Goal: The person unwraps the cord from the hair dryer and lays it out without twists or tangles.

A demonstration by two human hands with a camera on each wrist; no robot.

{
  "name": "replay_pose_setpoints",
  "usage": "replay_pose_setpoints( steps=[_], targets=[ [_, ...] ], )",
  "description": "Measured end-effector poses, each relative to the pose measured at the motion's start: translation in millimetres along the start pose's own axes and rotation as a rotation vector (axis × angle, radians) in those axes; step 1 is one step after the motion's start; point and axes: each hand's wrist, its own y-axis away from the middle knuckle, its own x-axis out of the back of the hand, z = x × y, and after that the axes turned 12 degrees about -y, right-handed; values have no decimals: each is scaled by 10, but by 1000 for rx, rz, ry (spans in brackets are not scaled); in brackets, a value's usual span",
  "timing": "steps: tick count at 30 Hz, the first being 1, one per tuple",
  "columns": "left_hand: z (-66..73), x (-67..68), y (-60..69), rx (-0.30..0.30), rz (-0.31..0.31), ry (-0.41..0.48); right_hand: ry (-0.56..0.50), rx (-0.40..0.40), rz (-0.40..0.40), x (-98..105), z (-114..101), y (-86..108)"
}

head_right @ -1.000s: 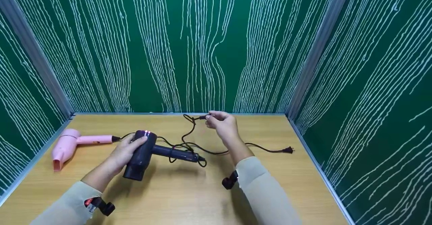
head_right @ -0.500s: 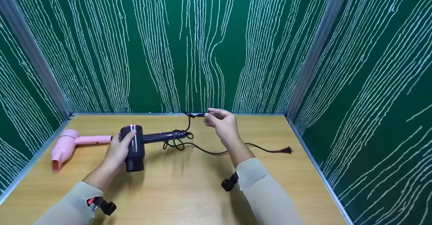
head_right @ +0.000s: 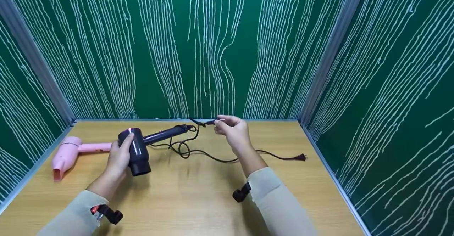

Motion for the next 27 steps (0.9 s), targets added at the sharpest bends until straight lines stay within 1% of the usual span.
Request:
replay_pose_setpoints(
  steps=[3,10,14,20,23,27],
  targets=[
    [-10,7,-4,19,-1,40,-6,1,11,9,15,6],
    [3,21,4,58,-26,132,-14,-14,27,46,90,-2],
    [26,19,17,76,-44,156,-17,-26,43,65,128,-6],
    [17,52,34,89,-78,151,-19,-36,78,95,157,-13],
    [-3,69,22,88,-76,152,-31,-40,84,98,175,-15],
    [-6,58,-3,52,-33,175,-76,-40,89,86,219,-10]
  ],
)
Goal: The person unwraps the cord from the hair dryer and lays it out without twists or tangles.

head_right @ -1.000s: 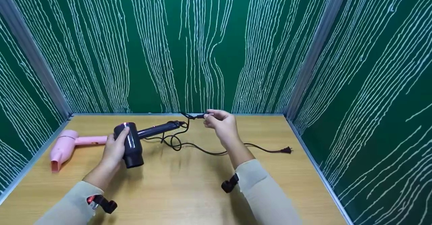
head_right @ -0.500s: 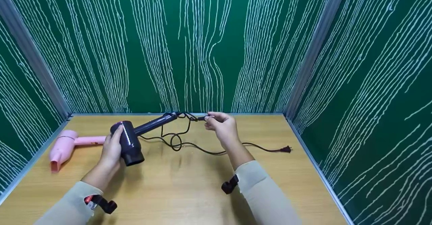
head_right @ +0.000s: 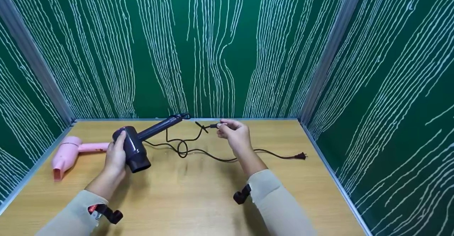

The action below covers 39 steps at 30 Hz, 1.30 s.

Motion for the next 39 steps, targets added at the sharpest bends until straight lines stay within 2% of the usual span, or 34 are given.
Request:
replay_pose_setpoints(
  steps=[3,6,15,22,26,28,33,39],
  targets=[
    [21,-14,16,-24,5,-6,-2,-13,0,-1,39,-4],
    [53,-22,64,-36,-32,-29,19,-41,0,14,67,-15],
    [146,-29,206,-49,-222,-131,27,-54,7,85,100,-61],
    [201,4,254,-57,-325,-167,11,-39,9,149,84,-102],
    [244,53,288,-75,-379,-269,4,-31,18,193,42,-134],
    [266,72,309,-104,-399,-323,1,-24,29,216,20,-152],
    [307,119,360,-164,-384,-444,15,-14,30,255,-69,-183],
    [332,194,424,-224,-305,-684,15,12,47,335,-260,-189]
  ],
)
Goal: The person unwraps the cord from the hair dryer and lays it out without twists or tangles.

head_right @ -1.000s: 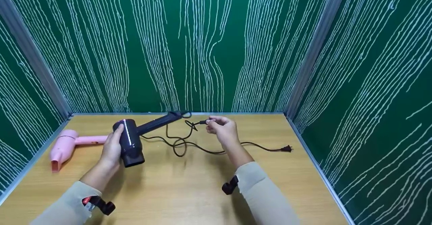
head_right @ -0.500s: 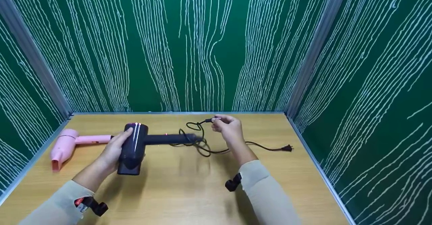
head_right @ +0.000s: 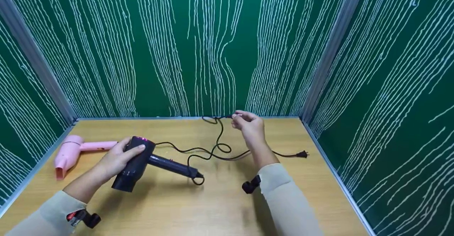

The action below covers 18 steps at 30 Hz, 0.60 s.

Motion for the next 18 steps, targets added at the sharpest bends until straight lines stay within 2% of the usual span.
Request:
replay_pose_setpoints(
  steps=[2,5,9,13,18],
  targets=[
    [-20,26,36,1,20,-60,-25,13,13,32,-81,-1],
    [-83,84,90,14,54,-102,-74,23,38,80,-196,5],
    [-236,212,133,37,89,-94,-145,35,74,184,-342,29],
    [-438,390,163,111,99,-43,-221,65,104,363,-481,68],
    [-732,662,224,211,131,-26,-293,78,130,644,-613,163]
  ],
)
